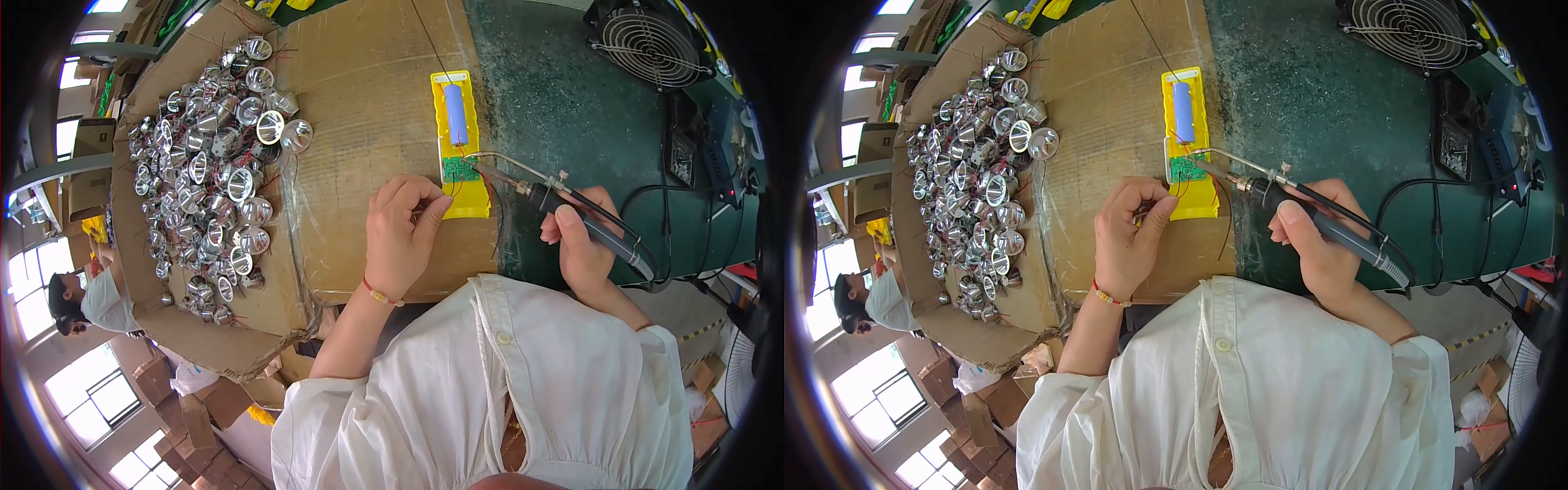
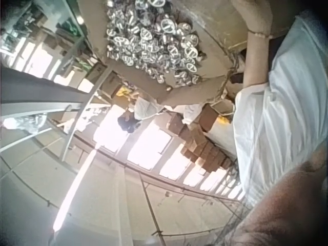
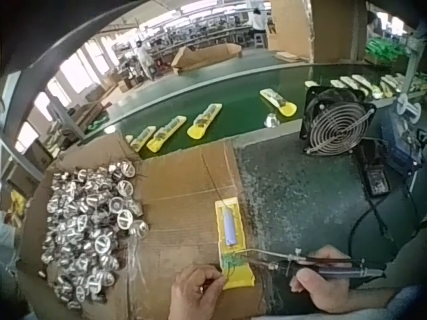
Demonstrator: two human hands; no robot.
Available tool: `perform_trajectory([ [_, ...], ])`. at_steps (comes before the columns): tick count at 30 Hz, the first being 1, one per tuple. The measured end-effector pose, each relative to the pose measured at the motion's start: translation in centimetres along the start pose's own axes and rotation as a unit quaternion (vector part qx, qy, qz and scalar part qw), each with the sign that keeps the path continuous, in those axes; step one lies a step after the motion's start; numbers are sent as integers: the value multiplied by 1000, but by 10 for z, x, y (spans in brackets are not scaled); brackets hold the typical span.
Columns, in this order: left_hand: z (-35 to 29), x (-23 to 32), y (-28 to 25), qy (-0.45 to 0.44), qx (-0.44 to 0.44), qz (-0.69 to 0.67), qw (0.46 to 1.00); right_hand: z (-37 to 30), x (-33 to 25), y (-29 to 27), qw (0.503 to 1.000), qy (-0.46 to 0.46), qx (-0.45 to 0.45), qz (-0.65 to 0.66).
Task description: Soldering wires onto circuit boards for flashlight assembly at a factory workstation.
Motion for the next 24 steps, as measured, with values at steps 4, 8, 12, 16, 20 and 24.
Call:
perform_trajectory([
  [4,1,-1,-1,20,-1,24,1000,2,2,-2,1000,4,-1,3],
  [8,3,4,0,-77,22,-97,992,9,-1,-12,1000,-11,7,-9],
  [12,20,-5,-1,-141,-41,-44,988,27,-6,-31,997,-52,43,-30],
  [16,106,6,14,-34,-122,136,983,38,-3,-53,993,-21,97,-56],
  [20,237,11,25,19,-19,199,980,38,-2,-48,994,17,102,-46],
  [24,331,-1,14,117,196,270,935,37,2,-48,993,17,103,-51],
])
Point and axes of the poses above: each hand's wrist, its own z-axis towards the middle knuckle, its own y-axis out of the palm, x = y × z, the point moved 3 cm from there along z, towards the middle knuckle, and after that the axes turned 3 degrees about y, right-handed, at the moved point
